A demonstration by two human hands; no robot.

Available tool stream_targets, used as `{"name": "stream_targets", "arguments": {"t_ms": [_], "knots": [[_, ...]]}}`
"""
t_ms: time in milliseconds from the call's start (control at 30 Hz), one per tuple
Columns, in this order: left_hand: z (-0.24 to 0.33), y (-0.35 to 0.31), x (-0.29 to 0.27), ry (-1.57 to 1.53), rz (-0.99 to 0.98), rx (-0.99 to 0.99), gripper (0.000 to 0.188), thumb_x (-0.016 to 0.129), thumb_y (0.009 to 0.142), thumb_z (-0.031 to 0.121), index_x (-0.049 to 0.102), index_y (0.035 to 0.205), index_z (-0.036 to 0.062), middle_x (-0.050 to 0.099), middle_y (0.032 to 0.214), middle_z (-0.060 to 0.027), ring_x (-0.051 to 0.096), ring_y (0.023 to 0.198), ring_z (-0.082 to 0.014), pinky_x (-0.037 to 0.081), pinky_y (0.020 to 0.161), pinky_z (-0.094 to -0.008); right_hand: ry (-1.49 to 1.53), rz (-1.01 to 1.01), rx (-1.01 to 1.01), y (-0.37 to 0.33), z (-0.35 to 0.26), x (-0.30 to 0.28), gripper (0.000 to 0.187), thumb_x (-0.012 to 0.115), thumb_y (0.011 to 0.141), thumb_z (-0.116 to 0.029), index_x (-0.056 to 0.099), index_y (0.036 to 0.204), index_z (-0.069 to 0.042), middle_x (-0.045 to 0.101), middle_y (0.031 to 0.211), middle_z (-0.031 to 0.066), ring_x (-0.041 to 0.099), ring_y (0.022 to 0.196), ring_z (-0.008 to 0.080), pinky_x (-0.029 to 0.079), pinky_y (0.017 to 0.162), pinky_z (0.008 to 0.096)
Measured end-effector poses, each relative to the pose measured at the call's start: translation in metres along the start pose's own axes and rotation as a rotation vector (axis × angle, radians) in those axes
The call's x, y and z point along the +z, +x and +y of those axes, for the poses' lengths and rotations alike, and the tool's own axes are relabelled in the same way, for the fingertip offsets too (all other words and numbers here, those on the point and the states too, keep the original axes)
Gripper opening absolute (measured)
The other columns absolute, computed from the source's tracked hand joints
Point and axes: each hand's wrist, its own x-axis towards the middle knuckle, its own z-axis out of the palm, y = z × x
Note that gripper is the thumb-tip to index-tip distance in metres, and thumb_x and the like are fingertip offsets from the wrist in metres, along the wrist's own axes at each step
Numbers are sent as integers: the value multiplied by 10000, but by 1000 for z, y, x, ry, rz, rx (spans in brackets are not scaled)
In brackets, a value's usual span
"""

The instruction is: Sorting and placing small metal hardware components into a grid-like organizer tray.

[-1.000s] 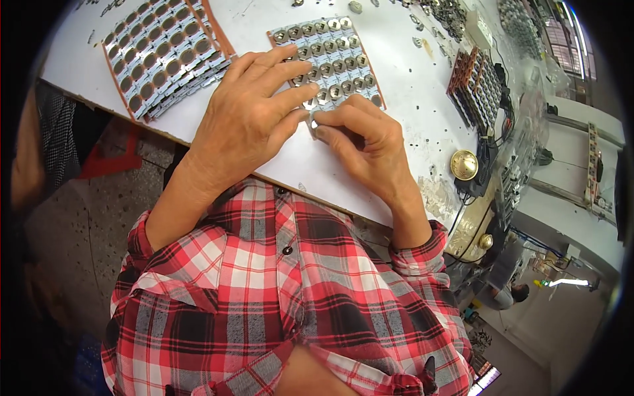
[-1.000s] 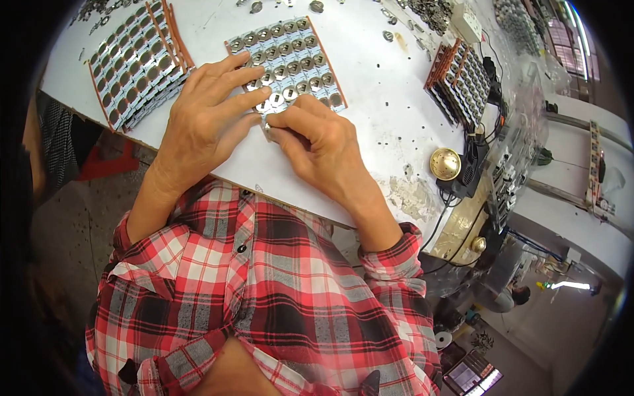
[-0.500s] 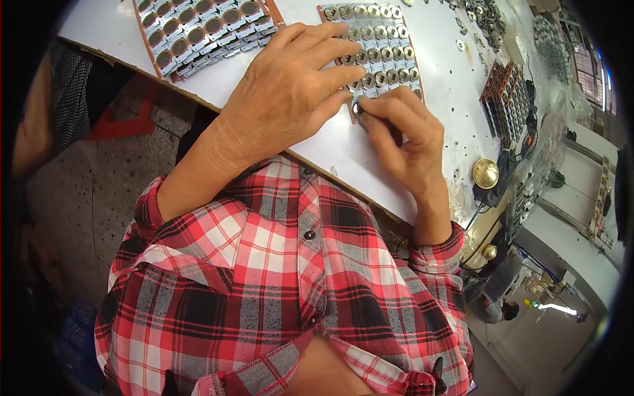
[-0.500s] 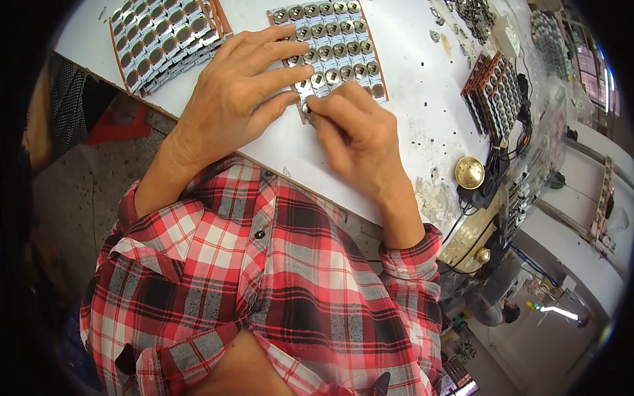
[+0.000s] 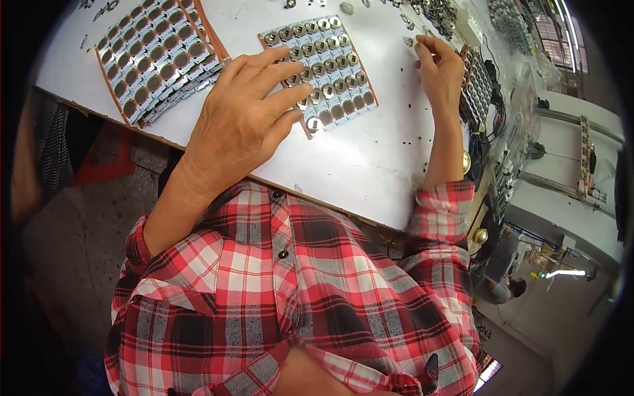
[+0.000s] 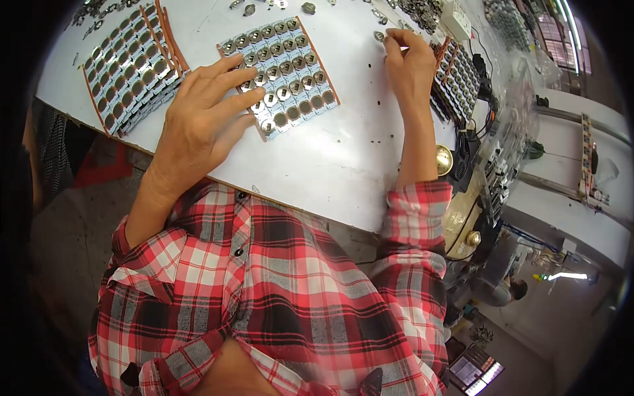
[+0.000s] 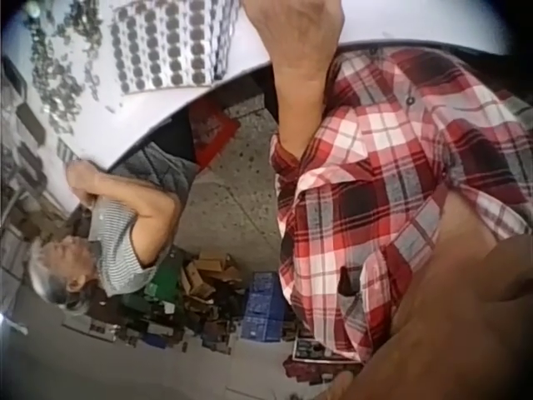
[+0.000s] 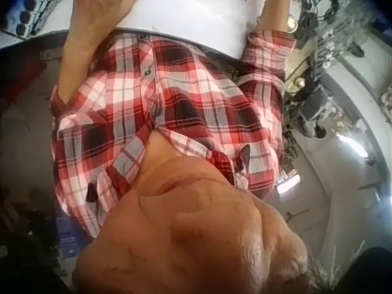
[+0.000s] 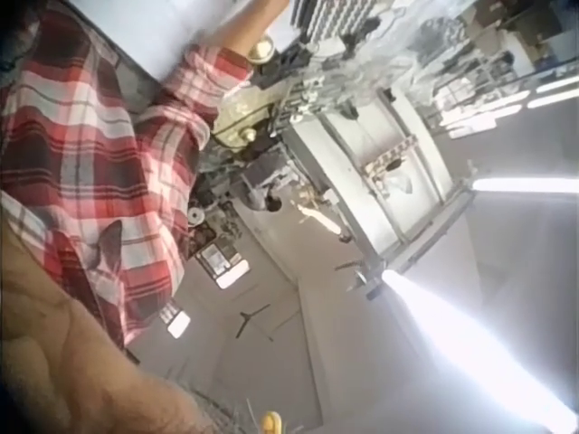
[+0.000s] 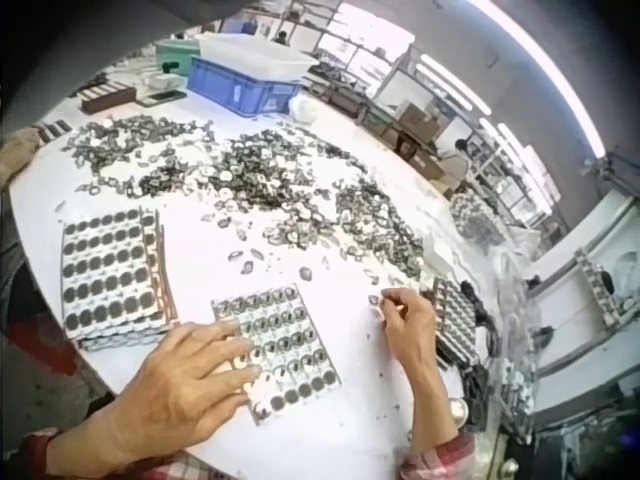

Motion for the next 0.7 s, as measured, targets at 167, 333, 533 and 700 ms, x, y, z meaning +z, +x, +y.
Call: {"name": "stream_targets", "arguments": {"t_ms": [167,333,533,700], "knots": [[1,2,-1,-33,8,5,386,815,750,25,736,1127,53,676,1278,-123,567,1317,-335,455,1048,-468,-178,9,-246,11,13,11,175,727,933,-149,754,1056,-26,712,808,38,611,667,110,490,638,264],[-3,-2,4,-5,42,-2,395,826,737,43,741,1122,69,682,1265,-108,582,1303,-316,463,1038,-458,290,-236,49,-33,-60,-1,130,673,973,-99,704,1024,17,709,853,59,667,684,111,516,570,247],[-2,1,-2,44,30,41,387,830,754,95,746,1132,88,680,1274,-95,580,1304,-309,465,1035,-450,650,-673,164,-80,-92,-12,167,694,971,-51,717,1107,42,711,899,72,646,705,89,517,544,224],[2,6,-16,-71,-45,12,335,751,863,132,697,1158,-16,649,1249,-181,541,1286,-373,449,1022,-480,708,-728,217,-98,-96,-4,157,684,976,-32,711,1115,36,711,896,65,630,664,80,508,532,217]]}}
